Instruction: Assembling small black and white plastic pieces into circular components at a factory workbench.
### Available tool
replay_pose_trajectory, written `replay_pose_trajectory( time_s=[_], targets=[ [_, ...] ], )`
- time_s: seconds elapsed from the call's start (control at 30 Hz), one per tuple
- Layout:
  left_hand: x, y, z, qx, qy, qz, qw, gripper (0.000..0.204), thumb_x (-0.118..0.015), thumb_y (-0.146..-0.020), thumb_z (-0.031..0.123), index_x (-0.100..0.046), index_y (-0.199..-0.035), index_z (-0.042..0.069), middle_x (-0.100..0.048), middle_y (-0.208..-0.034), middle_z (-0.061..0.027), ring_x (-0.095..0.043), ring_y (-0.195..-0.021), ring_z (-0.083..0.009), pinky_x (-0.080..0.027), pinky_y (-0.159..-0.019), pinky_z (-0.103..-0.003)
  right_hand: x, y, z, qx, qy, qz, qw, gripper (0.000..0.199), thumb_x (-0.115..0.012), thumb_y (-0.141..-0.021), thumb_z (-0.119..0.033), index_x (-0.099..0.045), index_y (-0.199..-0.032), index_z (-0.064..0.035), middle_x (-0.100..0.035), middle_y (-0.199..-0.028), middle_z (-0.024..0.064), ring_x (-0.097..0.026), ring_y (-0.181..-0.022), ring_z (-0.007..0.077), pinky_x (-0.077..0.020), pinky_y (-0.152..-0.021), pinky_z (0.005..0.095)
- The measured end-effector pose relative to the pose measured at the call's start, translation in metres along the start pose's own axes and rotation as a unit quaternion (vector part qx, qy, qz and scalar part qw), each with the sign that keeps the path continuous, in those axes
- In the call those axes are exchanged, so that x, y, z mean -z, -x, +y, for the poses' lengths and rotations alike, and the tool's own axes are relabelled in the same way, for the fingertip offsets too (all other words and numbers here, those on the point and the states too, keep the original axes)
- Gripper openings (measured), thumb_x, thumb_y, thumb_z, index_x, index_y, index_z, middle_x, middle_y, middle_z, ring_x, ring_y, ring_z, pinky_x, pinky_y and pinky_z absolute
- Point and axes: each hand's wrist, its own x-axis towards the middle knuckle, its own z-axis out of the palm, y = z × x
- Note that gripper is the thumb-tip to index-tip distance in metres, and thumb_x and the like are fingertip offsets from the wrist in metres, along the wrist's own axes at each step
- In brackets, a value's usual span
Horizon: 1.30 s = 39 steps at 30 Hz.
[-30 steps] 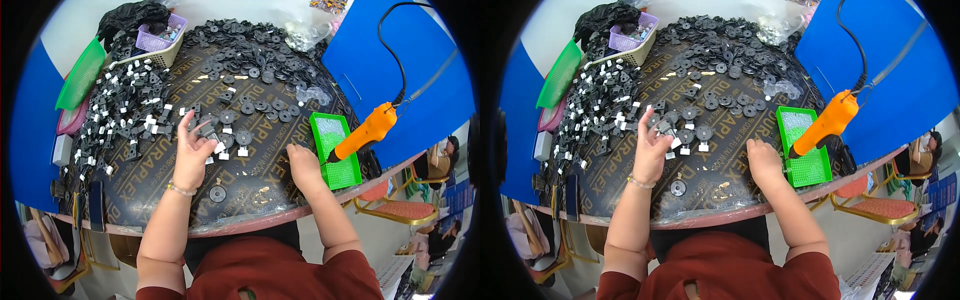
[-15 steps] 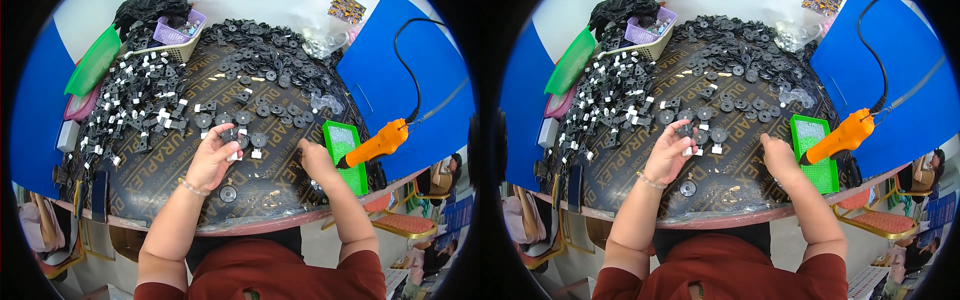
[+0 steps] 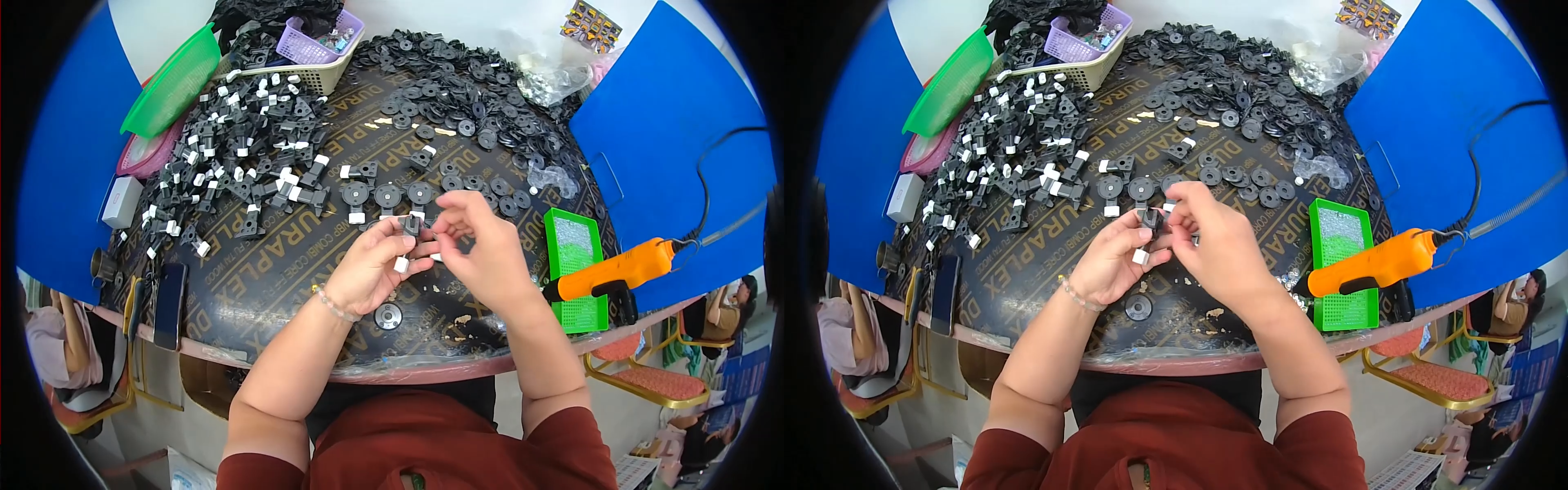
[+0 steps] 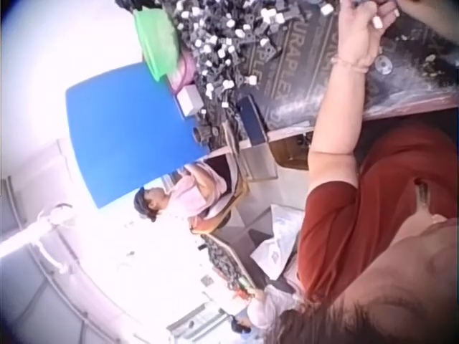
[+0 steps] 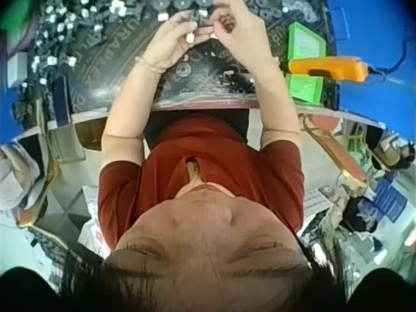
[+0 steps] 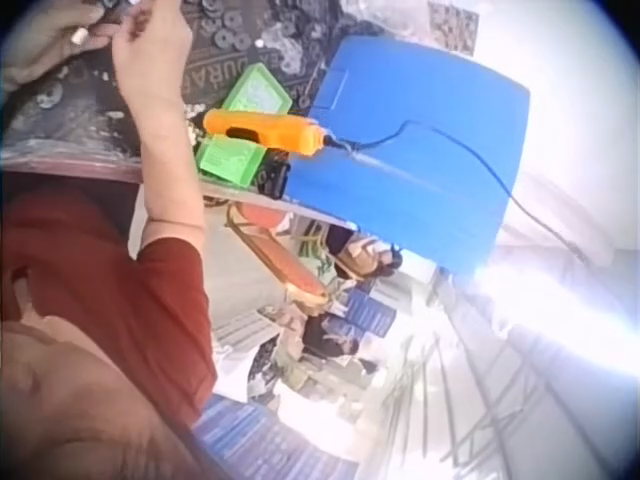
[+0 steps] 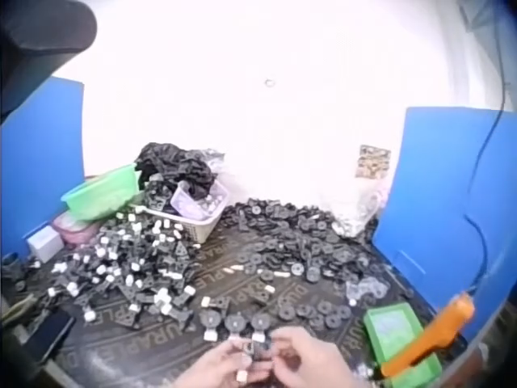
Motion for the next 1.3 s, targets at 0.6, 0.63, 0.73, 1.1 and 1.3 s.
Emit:
replay_pose_trajectory(
  time_s=[0.6,0.63,0.73,1.1,1.3],
  targets=[
    [0.007,-0.001,-0.007,-0.033,0.017,-0.032,0.999,0.027,-0.040,-0.103,0.011,-0.047,-0.129,0.006,-0.057,-0.123,-0.0083,-0.058,-0.116,-0.0194,-0.048,-0.101,-0.042,-0.037,0.005,0.020,0.123,0.099,0.077,0.984,0.048,-0.069,-0.074,0.010,-0.059,-0.118,-0.0061,-0.066,-0.086,0.0069,-0.065,-0.077,0.0256,-0.0540,-0.067,0.0363],
    [0.006,-0.001,-0.005,-0.033,0.018,-0.030,0.999,0.027,-0.040,-0.103,0.011,-0.047,-0.129,0.006,-0.057,-0.123,-0.0083,-0.058,-0.116,-0.0194,-0.048,-0.101,-0.042,-0.037,0.005,0.020,0.123,0.098,0.075,0.985,0.048,-0.069,-0.074,0.010,-0.059,-0.118,-0.0061,-0.066,-0.086,0.0069,-0.065,-0.077,0.0256,-0.0540,-0.067,0.0363],
    [0.001,-0.002,-0.003,-0.029,0.026,-0.024,0.999,0.029,-0.037,-0.103,0.011,-0.045,-0.131,0.005,-0.057,-0.124,-0.0115,-0.059,-0.115,-0.0209,-0.050,-0.100,-0.043,-0.035,0.004,0.022,0.103,0.090,0.053,0.989,0.047,-0.069,-0.075,0.009,-0.059,-0.119,-0.0064,-0.067,-0.086,0.0075,-0.065,-0.078,0.0253,-0.0539,-0.067,0.0367],
    [0.011,-0.008,0.007,-0.117,-0.037,0.137,0.983,0.023,-0.051,-0.098,0.009,-0.046,-0.120,0.006,-0.065,-0.112,-0.0257,-0.071,-0.092,-0.0281,-0.060,-0.077,-0.035,-0.035,0.030,0.001,0.061,0.143,-0.277,0.948,0.029,-0.076,-0.075,-0.019,-0.064,-0.098,-0.0063,-0.061,-0.093,0.0115,-0.064,-0.090,0.0303,-0.0541,-0.076,0.0419],
    [0.012,-0.006,0.010,-0.114,-0.047,0.150,0.981,0.022,-0.047,-0.097,0.006,-0.047,-0.118,0.004,-0.066,-0.110,-0.0248,-0.071,-0.088,-0.0263,-0.060,-0.073,-0.033,-0.074,0.057,-0.010,0.096,0.243,-0.307,0.915,0.027,-0.074,-0.069,-0.014,-0.062,-0.091,-0.0027,-0.057,-0.089,0.0122,-0.062,-0.084,0.0302,-0.0540,-0.076,0.0390]
  ],
)
